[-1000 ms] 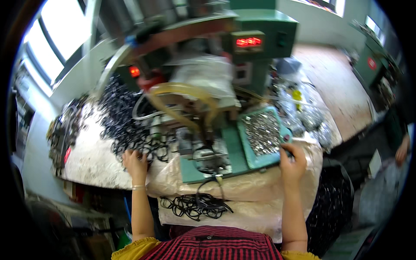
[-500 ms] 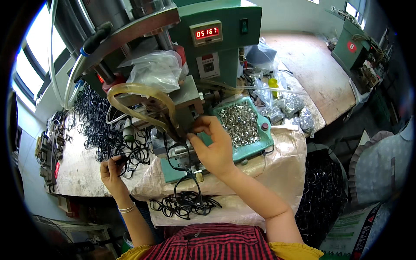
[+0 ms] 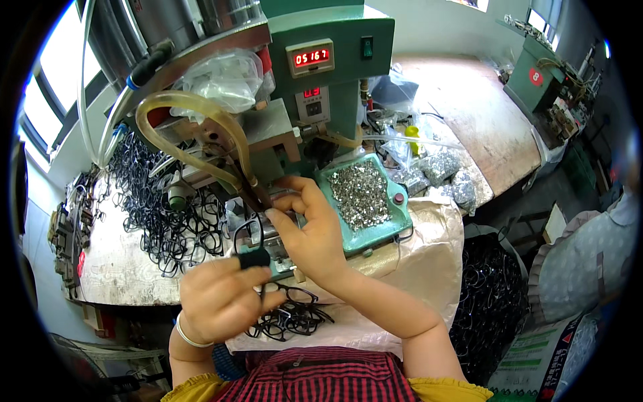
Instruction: The person assembles eyeglasses by inserting small metal components into the frames using a specialized machine. They repeatedly pick frames from a pile, place them in the machine, operate the mechanism, and set the finished frames aside.
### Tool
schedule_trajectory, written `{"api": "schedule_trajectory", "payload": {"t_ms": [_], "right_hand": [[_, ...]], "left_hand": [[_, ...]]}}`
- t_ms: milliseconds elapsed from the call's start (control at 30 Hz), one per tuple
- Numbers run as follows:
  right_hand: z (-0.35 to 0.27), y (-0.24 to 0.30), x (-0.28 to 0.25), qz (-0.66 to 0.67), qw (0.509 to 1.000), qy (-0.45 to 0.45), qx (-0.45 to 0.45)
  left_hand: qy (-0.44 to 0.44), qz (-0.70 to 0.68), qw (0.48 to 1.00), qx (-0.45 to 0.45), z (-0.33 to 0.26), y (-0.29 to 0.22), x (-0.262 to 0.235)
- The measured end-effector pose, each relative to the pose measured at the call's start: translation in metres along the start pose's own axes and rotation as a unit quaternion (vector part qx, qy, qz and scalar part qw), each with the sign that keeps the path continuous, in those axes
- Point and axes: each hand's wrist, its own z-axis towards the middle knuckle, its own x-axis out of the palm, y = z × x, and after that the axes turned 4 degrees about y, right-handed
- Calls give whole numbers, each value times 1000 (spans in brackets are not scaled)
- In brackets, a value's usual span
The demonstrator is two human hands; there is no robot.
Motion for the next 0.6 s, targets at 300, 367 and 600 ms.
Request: {"api": "schedule_trajectory", "payload": {"t_ms": [300, 367, 600], "right_hand": [[6, -87, -126, -603, 791, -69, -78], [3, -90, -121, -587, 790, -78, -160], [-4, -87, -125, -215, 953, -209, 48]], "left_hand": [[-57, -118, 967, -218, 24, 10, -29], [-82, -61, 946, -308, 24, 27, -18], [-109, -98, 948, -284, 12, 41, -19]]}}
